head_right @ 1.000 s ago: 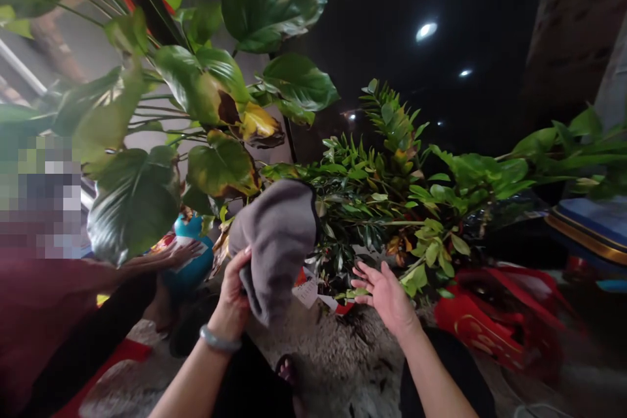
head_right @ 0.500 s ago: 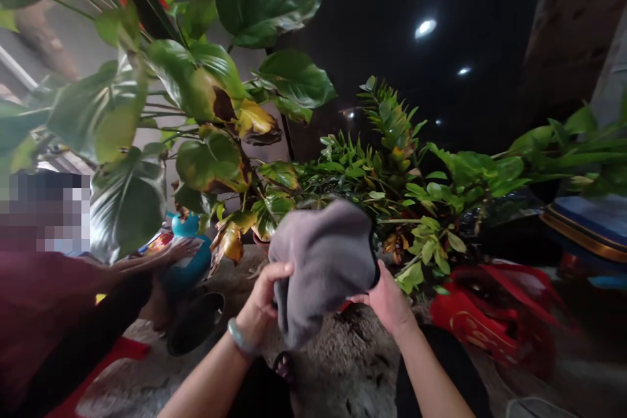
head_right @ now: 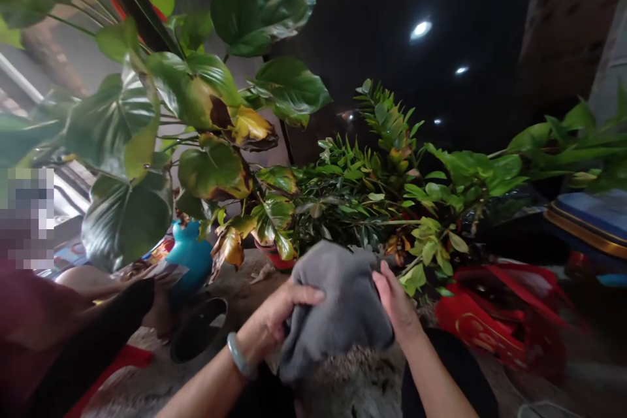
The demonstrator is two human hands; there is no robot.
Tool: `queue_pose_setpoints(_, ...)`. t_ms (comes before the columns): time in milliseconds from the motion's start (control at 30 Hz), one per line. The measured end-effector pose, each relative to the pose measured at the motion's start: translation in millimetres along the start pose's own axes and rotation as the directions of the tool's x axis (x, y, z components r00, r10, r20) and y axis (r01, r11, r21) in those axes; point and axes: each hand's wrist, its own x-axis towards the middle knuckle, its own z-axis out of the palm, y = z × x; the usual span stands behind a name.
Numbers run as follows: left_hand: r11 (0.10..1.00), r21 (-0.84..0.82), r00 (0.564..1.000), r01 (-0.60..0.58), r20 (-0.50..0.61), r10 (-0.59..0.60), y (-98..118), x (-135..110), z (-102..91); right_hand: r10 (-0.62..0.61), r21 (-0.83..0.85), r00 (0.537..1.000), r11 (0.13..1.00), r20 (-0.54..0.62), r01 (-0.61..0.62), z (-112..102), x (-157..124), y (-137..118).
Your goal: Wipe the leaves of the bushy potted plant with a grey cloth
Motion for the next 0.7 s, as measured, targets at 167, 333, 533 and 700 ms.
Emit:
queue_pose_setpoints(167, 0.964, -0.070, 0.954, -0.257, -0.177, 0.242, 49, 26, 11.2, 0.010, -0.073, 0.997, 0.997, -0.071, -0.015, -12, 10, 3)
queue_pose_setpoints(333, 0.982, 0.093, 0.956, -0.163, -0.232, 0.180, 3, 31, -10.0, 0.039, -0.082, 0.999, 0.996, 0.032, -0.036, -15, 11, 4)
queue_pose_setpoints(533, 0.998, 0.010, 0.996, -0.057, -0.062, 0.057, -2, -7, -41.5, 0.076, -0.079, 0.995, 0.994, 0.071, -0.071, -17, 10, 3)
queue_pose_setpoints(700, 0.899, -0.188, 0.875, -0.395, -0.376, 0.306, 47, -1, -39.9, 0.055, -0.099, 0.998, 0.994, 0.011, -0.054, -22, 13, 2)
